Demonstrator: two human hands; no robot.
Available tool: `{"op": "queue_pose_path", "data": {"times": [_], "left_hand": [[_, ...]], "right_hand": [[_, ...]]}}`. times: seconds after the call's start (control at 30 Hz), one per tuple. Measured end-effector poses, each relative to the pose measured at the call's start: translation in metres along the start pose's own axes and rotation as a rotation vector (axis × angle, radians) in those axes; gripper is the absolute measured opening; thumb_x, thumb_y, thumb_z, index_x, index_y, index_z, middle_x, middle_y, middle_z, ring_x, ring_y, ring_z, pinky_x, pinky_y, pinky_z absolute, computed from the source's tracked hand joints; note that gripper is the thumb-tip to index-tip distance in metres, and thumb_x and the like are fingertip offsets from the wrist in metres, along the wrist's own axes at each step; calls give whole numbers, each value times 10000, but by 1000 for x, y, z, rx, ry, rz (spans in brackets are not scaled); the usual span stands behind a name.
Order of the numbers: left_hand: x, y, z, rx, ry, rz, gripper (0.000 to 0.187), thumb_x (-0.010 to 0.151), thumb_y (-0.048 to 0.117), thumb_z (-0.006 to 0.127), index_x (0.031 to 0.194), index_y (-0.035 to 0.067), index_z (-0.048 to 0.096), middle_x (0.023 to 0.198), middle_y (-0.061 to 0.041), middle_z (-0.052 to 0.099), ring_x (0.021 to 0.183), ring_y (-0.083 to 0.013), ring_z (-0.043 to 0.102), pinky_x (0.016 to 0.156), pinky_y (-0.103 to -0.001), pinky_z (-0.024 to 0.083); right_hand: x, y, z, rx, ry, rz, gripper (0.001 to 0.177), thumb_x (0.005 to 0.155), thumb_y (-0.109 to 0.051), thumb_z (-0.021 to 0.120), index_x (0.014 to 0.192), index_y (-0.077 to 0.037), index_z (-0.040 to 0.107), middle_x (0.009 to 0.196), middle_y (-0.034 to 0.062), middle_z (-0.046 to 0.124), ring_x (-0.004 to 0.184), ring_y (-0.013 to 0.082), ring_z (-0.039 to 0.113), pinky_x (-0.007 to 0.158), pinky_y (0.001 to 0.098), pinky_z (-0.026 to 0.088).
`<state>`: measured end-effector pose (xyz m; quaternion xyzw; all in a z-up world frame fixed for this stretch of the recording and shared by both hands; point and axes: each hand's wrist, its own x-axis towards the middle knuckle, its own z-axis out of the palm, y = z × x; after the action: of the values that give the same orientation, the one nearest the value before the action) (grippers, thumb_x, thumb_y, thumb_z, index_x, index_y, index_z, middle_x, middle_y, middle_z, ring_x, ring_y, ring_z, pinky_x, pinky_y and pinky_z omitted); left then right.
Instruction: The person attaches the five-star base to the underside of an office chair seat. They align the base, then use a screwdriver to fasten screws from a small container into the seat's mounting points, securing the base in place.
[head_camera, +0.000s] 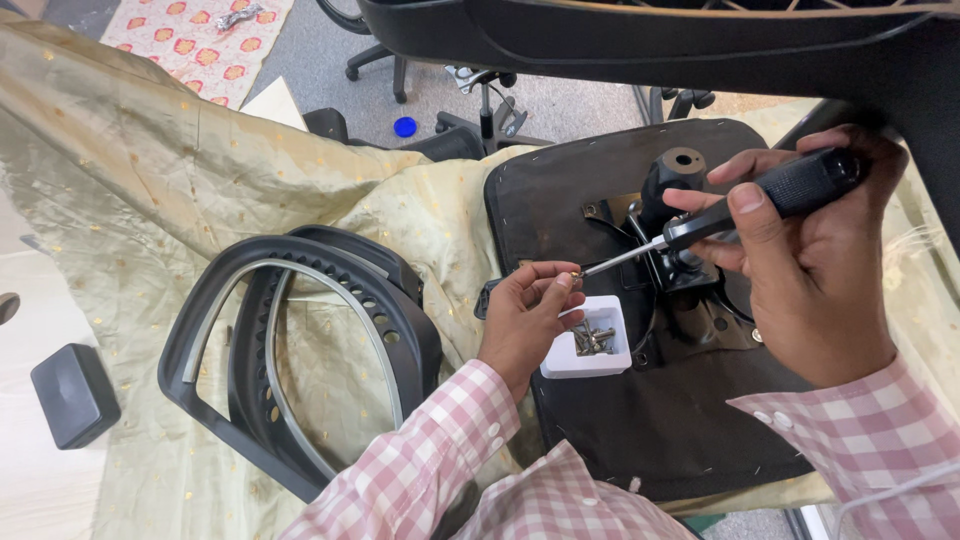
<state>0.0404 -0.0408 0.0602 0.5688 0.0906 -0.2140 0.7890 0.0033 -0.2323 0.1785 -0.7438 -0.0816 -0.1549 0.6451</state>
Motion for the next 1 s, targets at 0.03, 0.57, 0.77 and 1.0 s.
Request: {"op": "queue_pose_path", "data": {"times": [0.03,0.57,0.77,1.0], "left_hand": [[2,-1,-1,-3,0,-10,220,996,171,604,1147,34,687,1056,-85,717,965,-139,689,829,-290,618],[14,-9,-8,143,-121,58,251,942,127,688,1155,-1,656,1043,-96,711,906,-141,701,779,-283,617],[15,5,-9,518,-74,229,208,913,149,714,1077,21,718,931,-74,753,815,-118,720,697,-293,610],[29,19,-3,616,-156,221,223,898,156,711,1079,26,705,931,-86,760,844,-158,759,682,-307,632]], "right_hand": [[0,4,0,30,5,5,324,1086,-117,482,1269,-118,214,1240,132,561,1223,325,698,894,392,610],[10,21,8,45,-15,-36,400,1101,-48,532,1366,-80,234,1195,150,630,1173,289,727,915,381,627],[24,18,12,52,-76,-38,417,1060,-24,555,1346,-64,254,1151,134,620,1107,240,724,868,348,632],[42,16,17,-67,-89,-116,456,1044,-15,600,1403,-20,319,1137,115,593,1048,182,692,958,360,613]]}}
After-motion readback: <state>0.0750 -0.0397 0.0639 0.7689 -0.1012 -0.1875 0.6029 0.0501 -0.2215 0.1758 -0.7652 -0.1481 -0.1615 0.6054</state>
